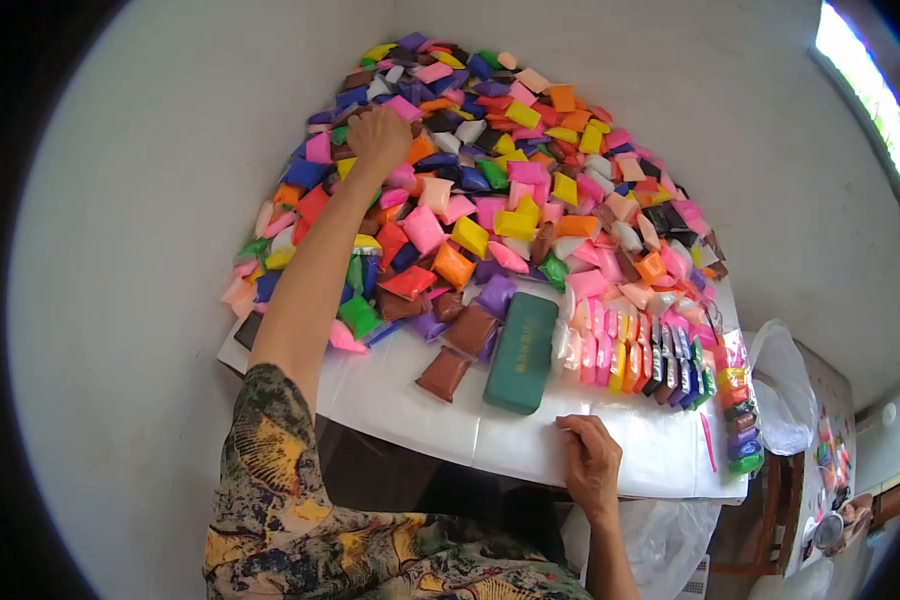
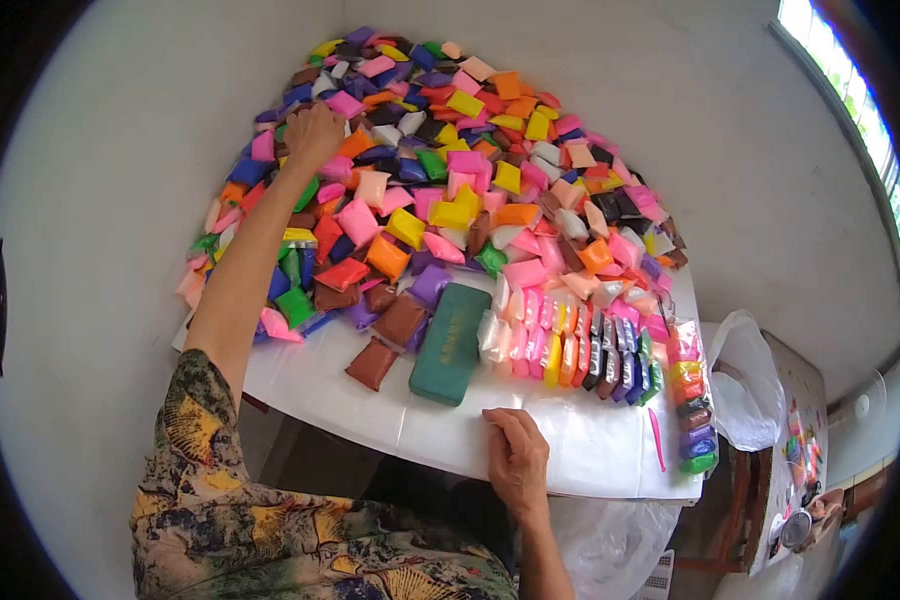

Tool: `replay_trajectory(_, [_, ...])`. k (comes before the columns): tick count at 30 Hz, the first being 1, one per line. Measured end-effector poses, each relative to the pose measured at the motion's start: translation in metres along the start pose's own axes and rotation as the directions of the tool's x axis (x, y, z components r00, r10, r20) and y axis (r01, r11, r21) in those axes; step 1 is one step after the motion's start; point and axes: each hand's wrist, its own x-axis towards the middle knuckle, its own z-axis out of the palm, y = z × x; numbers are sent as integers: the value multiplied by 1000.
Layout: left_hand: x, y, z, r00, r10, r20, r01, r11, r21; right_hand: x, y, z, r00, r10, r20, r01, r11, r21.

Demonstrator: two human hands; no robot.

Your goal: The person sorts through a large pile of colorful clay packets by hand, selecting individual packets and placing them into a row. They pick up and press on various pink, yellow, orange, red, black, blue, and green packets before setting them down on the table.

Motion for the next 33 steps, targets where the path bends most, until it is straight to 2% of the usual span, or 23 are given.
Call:
replay_trajectory(2, [11, -1, 31, 999, -25, -43, 30, 995, 97, 0, 2, 0, 1000, -5, -12, 5, 1000, 9])
replay_trajectory(5, [16, 10, 33, 942, -237, 236, 239, 971, 17, 1, 2, 0, 999, -17, -32, 17, 1000, 16])
replay_trajectory(8, [11, 19, 39, 933, -339, 121, 330, 940, 89, 0, 4, -1, 999, -25, -45, 26, 1000, 18])
replay_trajectory(11, [12, 17, 46, 942, -333, 22, 333, 942, 34, 1, 3, -1, 999, -16, -30, 17, 999, 40])
replay_trajectory(14, [14, 14, 27, 968, -251, 29, 249, 933, -259, 1, 0, -3, 1000, -9, -15, 10, 998, 63])
replay_trajectory(15, [9, 16, 21, 982, -187, 24, 178, 876, -449, 1, 0, -5, 1000, 0, -3, 0, 998, 70])
replay_trajectory(17, [-19, 23, 6, 998, -62, -8, 33, 638, -769, 1, 3, -6, 1000, 25, 8, -25, 994, 108])
replay_trajectory(19, [-85, 66, -70, 957, 7, 290, 279, 249, -927, 0, 11, -7, 998, 67, 11, -68, 984, 168])
replay_trajectory(21, [-153, 99, -125, 880, 165, 445, 430, 120, -895, -1, 12, -9, 988, 151, 12, -148, 950, 274])
replay_trajectory(23, [-222, 128, -151, 824, 272, 498, 544, -134, -828, -5, 17, -10, 969, 244, -23, -212, 881, 422])
replay_trajectory(24, [-252, 137, -155, 762, 344, 549, 614, -117, -780, -7, 18, -9, 958, 277, -81, -197, 834, 516])
replay_trajectory(25, [-279, 145, -155, 691, 412, 594, 680, -93, -727, -8, 19, -11, 950, 284, -130, -176, 831, 528])
replay_trajectory(26, [-302, 155, -156, 660, 427, 618, 705, -69, -706, -8, 18, -12, 938, 273, -213, -111, 820, 562])
replay_trajectory(27, [-322, 164, -156, 632, 440, 638, 725, -44, -687, -11, 23, -12, 925, 278, -258, -79, 807, 586])
replay_trajectory(29, [-346, 176, -155, 639, 390, 663, 670, 140, -729, -15, 18, -13, 882, 280, -378, -38, 843, 536])
replay_trajectory(30, [-352, 179, -154, 656, 377, 654, 606, 252, -754, -18, 20, -15, 876, 227, -425, -25, 902, 431])
replay_trajectory(31, [-357, 182, -153, 676, 364, 641, 532, 361, -766, -22, 19, -19, 882, 96, -462, 5, 977, 212])
replay_trajectory(32, [-360, 184, -152, 730, 355, 584, 463, 372, -805, -24, 17, -23, 884, -46, -464, 43, 999, -17])
replay_trajectory(33, [-361, 185, -152, 753, 362, 550, 388, 431, -815, -23, 15, -26, 881, -187, -434, 86, 967, -242])
